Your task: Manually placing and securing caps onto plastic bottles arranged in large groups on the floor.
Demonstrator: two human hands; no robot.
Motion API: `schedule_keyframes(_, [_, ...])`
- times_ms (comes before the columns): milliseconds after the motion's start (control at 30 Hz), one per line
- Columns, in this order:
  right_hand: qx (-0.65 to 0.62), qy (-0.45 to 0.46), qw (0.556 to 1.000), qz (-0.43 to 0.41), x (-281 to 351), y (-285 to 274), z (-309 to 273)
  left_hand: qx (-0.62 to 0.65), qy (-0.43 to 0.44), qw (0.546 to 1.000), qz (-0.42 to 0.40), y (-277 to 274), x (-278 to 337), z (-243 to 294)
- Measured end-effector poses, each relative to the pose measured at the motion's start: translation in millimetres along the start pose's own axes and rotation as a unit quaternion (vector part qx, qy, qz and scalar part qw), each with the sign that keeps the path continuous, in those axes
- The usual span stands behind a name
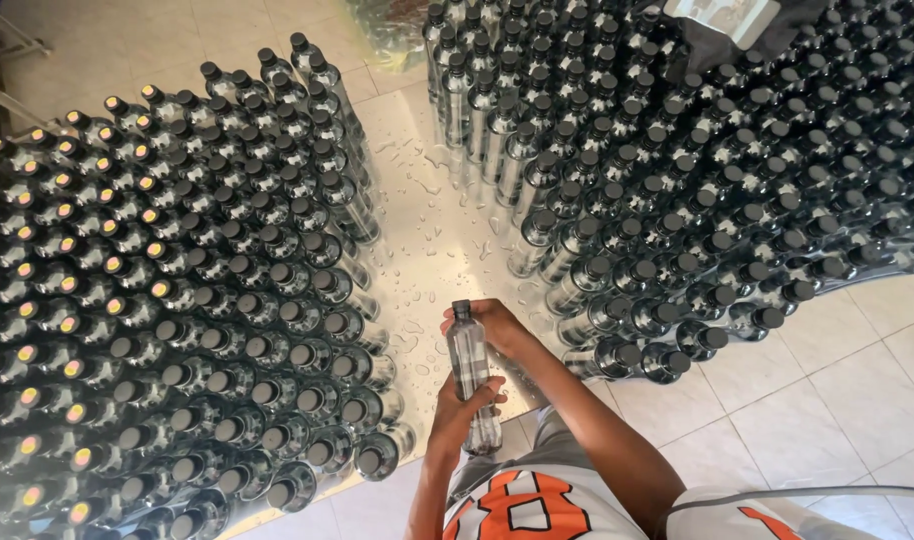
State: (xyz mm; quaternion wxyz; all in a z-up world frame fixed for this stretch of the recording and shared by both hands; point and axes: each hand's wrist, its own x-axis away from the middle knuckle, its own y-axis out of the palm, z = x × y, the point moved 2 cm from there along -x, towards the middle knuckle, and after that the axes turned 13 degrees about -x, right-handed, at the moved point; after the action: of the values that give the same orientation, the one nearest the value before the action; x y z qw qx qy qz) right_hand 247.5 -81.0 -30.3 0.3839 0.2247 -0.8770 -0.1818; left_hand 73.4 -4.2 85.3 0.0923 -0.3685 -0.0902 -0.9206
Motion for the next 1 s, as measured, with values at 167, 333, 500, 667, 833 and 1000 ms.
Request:
schedule_keyframes(167, [0.275,-0.121,0.953,-0.046,-20,-27,-12,-0.041,0.065,0.997,-0.003,-5,1,-7])
schedule_keyframes(333, [0.122,-0.154,0.957,-0.215,-8,-7,-46,-0.052,0.15,0.987,-0.007,-6,4,-10])
schedule_keyframes(500, [0.682,-0.19,0.705,0.055,-7,-6,-31,-0.063,0.148,0.987,-0.002,-7,14,-4])
schedule_keyframes(667, [0.203,-0.098,0.965,-0.134,72,59,-73,-0.006,0.165,0.985,-0.044,-10,6,-18])
schedule_keyframes(833, [0.016,-0.023,0.936,-0.351,91,67,-82,0.037,0.176,0.976,-0.121,-13,12,-12])
schedule_keyframes(1000, [-0.054,-0.024,0.916,-0.397,101,71,-77,0.056,0.195,0.96,-0.193,-10,5,-18])
